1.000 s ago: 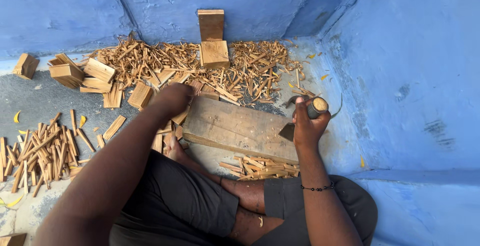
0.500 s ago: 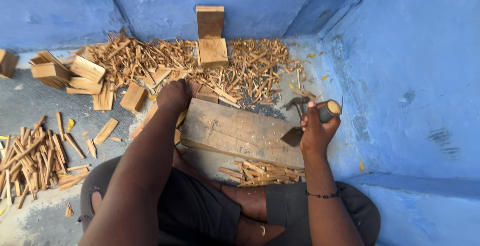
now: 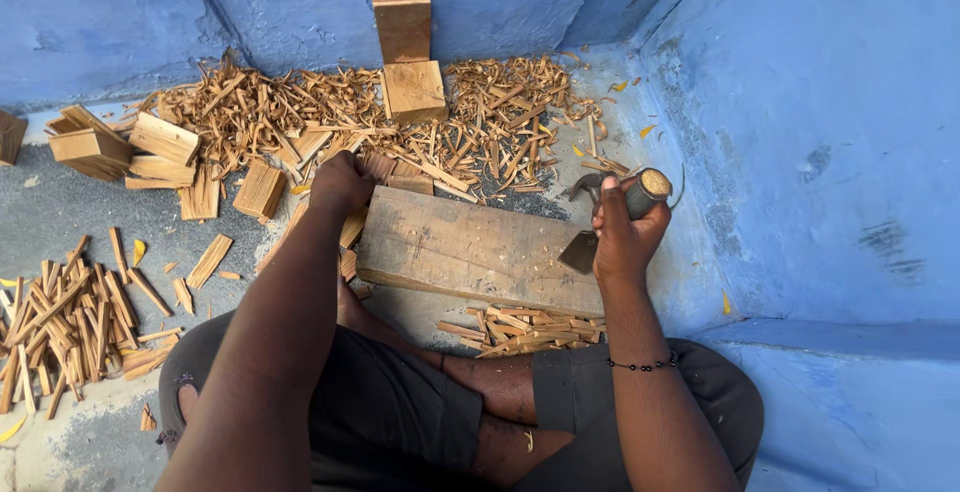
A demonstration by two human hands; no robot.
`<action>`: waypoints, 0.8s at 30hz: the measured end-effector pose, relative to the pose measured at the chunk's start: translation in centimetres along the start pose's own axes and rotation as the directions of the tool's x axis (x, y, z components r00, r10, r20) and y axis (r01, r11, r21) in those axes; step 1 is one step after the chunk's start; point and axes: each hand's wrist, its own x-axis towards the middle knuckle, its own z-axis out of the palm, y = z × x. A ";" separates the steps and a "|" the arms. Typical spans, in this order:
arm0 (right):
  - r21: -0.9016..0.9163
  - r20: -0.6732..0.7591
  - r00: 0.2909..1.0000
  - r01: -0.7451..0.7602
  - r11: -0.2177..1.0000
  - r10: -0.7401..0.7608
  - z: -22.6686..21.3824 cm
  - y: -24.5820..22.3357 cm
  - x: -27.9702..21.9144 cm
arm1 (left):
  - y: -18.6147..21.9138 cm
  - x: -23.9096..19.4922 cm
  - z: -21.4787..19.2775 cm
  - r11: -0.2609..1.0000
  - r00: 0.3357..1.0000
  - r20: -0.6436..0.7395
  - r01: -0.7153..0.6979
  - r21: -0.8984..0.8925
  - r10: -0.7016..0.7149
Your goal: The person sits on the floor and uses a chisel and mallet to carve small wooden pieces. They repeatedly strike the chisel to shape the wood, generating wood shavings that accumulate on the floor.
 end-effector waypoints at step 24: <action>-0.063 0.017 1.000 0.016 0.998 -0.015 0.1 0.1 -0.2 | 0.2 0.4 -0.3 0.993 0.992 0.097 0.082 -0.081 -0.074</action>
